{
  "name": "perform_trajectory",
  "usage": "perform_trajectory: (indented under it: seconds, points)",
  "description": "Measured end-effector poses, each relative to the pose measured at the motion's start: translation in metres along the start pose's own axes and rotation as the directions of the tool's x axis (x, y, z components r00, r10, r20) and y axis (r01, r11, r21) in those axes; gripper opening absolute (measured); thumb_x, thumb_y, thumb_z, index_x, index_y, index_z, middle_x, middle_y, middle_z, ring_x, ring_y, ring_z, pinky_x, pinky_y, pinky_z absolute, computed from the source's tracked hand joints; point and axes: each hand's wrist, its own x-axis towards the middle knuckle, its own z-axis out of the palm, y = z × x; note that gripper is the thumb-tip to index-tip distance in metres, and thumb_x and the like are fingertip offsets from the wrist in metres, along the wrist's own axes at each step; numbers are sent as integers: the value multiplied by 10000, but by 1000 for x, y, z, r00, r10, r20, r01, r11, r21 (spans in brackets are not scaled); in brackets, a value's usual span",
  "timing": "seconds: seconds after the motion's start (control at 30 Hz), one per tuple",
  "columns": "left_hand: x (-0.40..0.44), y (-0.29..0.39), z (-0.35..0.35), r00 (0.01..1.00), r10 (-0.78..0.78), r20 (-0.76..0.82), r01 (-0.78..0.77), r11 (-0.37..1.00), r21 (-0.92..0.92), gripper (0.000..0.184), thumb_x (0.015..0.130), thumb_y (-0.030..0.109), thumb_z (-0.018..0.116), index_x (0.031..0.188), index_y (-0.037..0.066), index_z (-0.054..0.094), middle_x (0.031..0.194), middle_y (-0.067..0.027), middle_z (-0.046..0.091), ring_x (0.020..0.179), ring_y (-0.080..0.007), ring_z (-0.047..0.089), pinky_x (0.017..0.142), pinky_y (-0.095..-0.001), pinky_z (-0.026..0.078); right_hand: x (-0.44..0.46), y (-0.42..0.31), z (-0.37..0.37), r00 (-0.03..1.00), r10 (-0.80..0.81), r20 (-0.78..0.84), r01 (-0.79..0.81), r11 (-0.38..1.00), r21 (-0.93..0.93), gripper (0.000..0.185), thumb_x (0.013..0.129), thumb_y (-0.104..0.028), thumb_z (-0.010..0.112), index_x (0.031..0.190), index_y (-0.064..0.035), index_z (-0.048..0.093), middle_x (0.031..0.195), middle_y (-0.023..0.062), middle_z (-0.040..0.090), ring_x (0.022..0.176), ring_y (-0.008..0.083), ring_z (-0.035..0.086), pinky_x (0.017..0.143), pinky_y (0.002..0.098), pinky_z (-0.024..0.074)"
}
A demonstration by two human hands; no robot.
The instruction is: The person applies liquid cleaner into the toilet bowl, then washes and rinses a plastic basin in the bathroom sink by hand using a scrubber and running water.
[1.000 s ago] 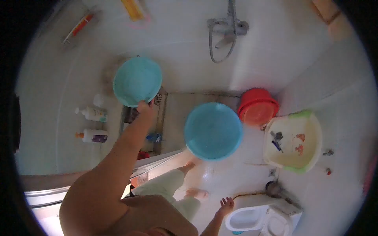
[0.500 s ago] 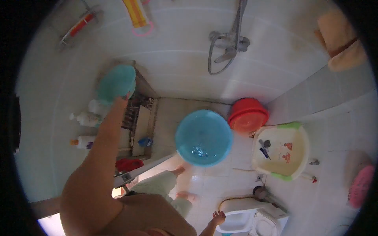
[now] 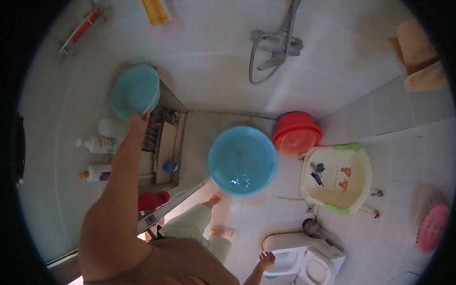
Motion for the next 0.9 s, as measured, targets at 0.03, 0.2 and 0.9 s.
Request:
perform_trajectory:
  seconds: [0.03,0.2,0.9]
  points:
    - [-3,-6,-1,999,-33,-26,32,998,-49,472,940,350,450,1261,5,450,1221,-181,494,987,-354,555,729,-403,563,0,1,1,1000,12,6,-12,1000,-4,251,877,-216,576,1057,-48,531,930,125,634,659,248,629,527,348,512]
    - [-2,-28,-7,984,142,105,-174,676,716,407,950,294,440,1201,-21,495,1169,-175,520,1003,-329,553,765,-402,565,-12,-18,16,999,-28,31,28,1000,-10,231,884,-194,567,1048,-36,529,906,115,626,645,225,623,509,329,508]
    - [133,14,-60,563,440,699,-630,-318,708,655,829,541,568,1110,-52,565,1121,-243,593,1017,-389,566,829,-426,480,-28,-42,7,998,-68,3,68,997,-35,197,854,-125,554,1032,-42,538,926,119,623,680,235,625,519,313,500]
